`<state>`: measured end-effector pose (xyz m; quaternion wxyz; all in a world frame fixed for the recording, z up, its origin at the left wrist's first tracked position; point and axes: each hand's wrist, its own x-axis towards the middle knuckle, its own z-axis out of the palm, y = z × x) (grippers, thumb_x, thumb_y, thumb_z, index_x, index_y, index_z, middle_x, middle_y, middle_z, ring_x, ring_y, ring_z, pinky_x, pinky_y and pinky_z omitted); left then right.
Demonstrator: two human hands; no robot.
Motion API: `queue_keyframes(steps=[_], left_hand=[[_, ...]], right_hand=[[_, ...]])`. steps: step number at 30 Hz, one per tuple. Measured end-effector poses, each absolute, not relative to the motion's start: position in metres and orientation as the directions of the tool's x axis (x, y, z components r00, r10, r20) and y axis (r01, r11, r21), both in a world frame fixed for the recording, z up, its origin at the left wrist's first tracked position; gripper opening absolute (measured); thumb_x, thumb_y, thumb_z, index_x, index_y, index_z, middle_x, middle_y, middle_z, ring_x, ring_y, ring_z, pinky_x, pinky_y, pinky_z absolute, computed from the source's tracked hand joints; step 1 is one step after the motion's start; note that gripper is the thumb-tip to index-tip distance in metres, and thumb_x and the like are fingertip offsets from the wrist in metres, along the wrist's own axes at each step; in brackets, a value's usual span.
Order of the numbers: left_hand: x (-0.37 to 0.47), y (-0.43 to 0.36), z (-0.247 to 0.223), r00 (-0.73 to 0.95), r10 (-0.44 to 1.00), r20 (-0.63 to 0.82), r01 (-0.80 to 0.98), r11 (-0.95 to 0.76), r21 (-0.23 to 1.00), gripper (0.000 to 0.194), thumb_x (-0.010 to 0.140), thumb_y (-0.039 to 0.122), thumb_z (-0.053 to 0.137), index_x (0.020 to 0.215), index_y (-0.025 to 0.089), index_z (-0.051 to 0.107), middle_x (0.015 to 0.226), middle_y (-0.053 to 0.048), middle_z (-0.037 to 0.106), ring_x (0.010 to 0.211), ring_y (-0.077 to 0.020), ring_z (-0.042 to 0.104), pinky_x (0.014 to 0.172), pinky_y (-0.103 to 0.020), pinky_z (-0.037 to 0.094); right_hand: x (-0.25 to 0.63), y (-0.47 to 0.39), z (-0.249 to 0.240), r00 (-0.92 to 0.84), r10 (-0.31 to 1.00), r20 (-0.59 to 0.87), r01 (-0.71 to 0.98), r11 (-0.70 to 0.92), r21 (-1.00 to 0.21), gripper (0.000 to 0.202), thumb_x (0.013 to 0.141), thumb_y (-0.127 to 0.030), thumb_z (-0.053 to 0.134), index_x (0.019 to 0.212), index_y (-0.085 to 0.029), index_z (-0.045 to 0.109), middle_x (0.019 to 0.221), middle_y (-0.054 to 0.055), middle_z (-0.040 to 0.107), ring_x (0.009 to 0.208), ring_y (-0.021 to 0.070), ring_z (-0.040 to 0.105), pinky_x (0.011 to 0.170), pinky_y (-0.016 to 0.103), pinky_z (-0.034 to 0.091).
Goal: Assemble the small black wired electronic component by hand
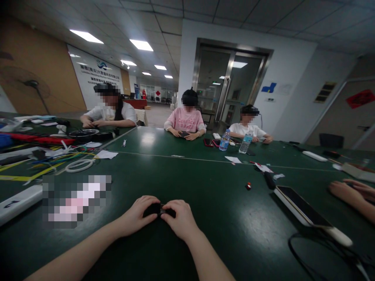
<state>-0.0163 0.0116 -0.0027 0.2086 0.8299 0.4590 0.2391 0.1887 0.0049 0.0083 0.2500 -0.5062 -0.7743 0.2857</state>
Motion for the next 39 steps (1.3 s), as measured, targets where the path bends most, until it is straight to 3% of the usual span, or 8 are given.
queue_keyframes(steps=[13,18,26,39], left_hand=[[-0.016,0.011,-0.004,0.471,0.852,0.227,0.654,-0.51,0.558,0.035,0.075,0.026,0.061,0.109,0.024,0.053,0.111,-0.005,0.058,0.108,-0.0231,0.05,0.095,-0.04,0.036],[-0.014,0.01,-0.001,0.454,0.86,0.232,0.661,-0.5,0.559,0.034,0.073,0.024,0.063,0.106,0.022,0.055,0.11,-0.005,0.059,0.106,-0.0227,0.051,0.094,-0.039,0.037],[-0.013,0.008,0.004,0.444,0.875,0.194,0.673,-0.469,0.572,0.033,0.074,0.027,0.063,0.106,0.024,0.055,0.112,-0.005,0.058,0.109,-0.0235,0.05,0.096,-0.041,0.036],[-0.014,0.009,0.005,0.427,0.894,0.134,0.677,-0.414,0.608,0.036,0.077,0.026,0.059,0.112,0.023,0.052,0.116,-0.005,0.056,0.113,-0.025,0.047,0.099,-0.044,0.034]], right_hand=[[0.187,0.002,0.011,-0.365,0.918,0.153,0.586,0.354,-0.729,0.019,0.07,-0.03,0.066,0.089,-0.03,0.064,0.103,-0.001,0.063,0.103,0.0225,0.052,0.092,0.044,0.036],[0.188,0.007,0.004,-0.311,0.913,0.265,0.499,0.394,-0.772,0.016,0.072,-0.026,0.064,0.087,-0.025,0.062,0.101,0.002,0.062,0.102,0.0198,0.053,0.092,0.038,0.039],[0.193,0.01,0.002,-0.216,0.961,0.175,0.465,0.259,-0.847,0.021,0.074,-0.03,0.06,0.094,-0.024,0.062,0.1,0.002,0.06,0.098,0.0199,0.055,0.09,0.037,0.042],[0.207,0.008,0.01,-0.14,0.971,0.193,0.425,0.235,-0.874,0.029,0.076,-0.031,0.057,0.103,-0.023,0.059,0.104,0.003,0.061,0.103,0.021,0.055,0.094,0.041,0.041]])
